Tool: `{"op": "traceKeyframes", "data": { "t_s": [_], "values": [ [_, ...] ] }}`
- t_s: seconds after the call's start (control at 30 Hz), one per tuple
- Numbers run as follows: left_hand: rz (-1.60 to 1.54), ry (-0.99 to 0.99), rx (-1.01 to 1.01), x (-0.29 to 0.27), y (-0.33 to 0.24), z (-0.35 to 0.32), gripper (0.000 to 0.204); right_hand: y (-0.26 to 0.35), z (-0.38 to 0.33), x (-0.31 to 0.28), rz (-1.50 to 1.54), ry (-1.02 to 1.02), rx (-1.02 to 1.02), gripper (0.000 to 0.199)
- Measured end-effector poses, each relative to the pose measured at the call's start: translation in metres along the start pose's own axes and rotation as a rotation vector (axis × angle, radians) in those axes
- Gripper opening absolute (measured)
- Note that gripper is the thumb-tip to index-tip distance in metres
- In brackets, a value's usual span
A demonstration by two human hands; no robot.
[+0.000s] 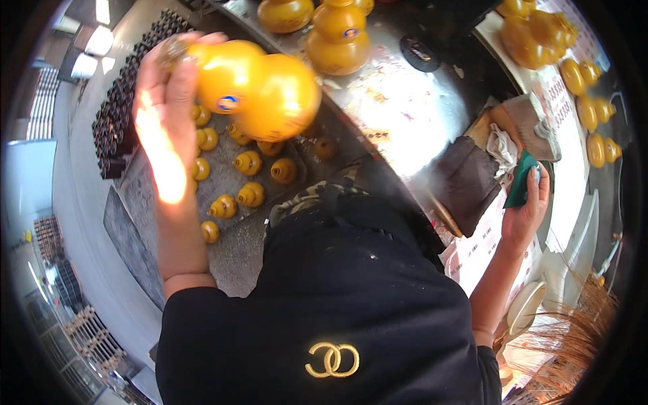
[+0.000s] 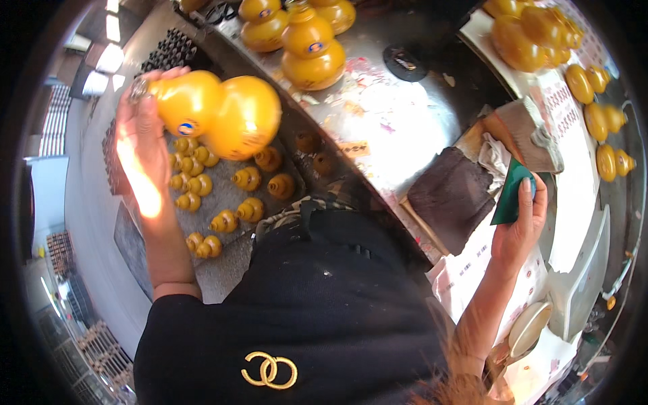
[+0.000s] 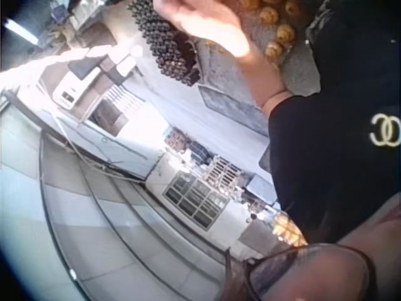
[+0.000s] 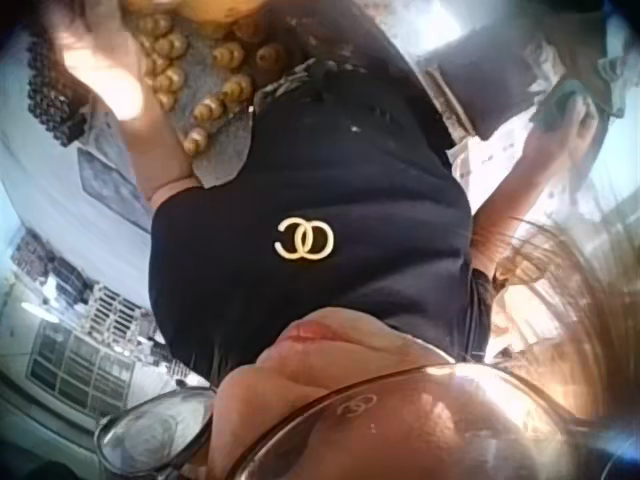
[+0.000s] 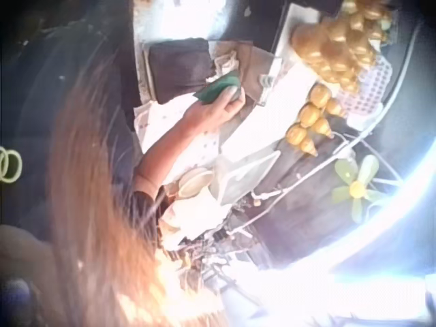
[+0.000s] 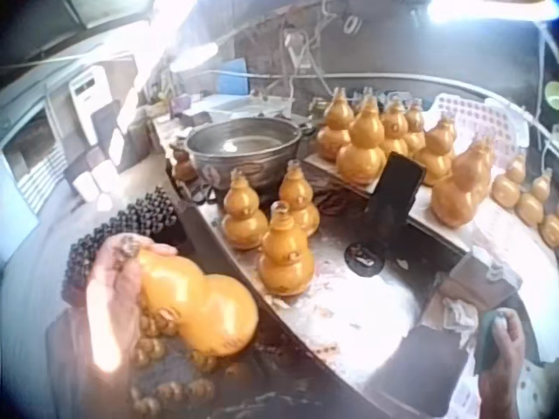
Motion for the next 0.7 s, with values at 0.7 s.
{"op": "traceKeyframes", "data": {
  "t_s": [0.7],
  "values": [
    [1.143, -0.109, -0.843, -0.305, 0.377, -0.367, 0.035, -0.041, -0.052, 0.176, -0.305, 0.057, 0.169, 0.022]
  ]
}}
Point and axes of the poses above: each hand's wrist, its own z-axis towards the middle knuckle, its own x-axis out of the palm, y = z × x, the point moved 8 cm from there along z, towards the middle knuckle, and after that the axes turned 8 degrees about x, right-handed, at the moved point
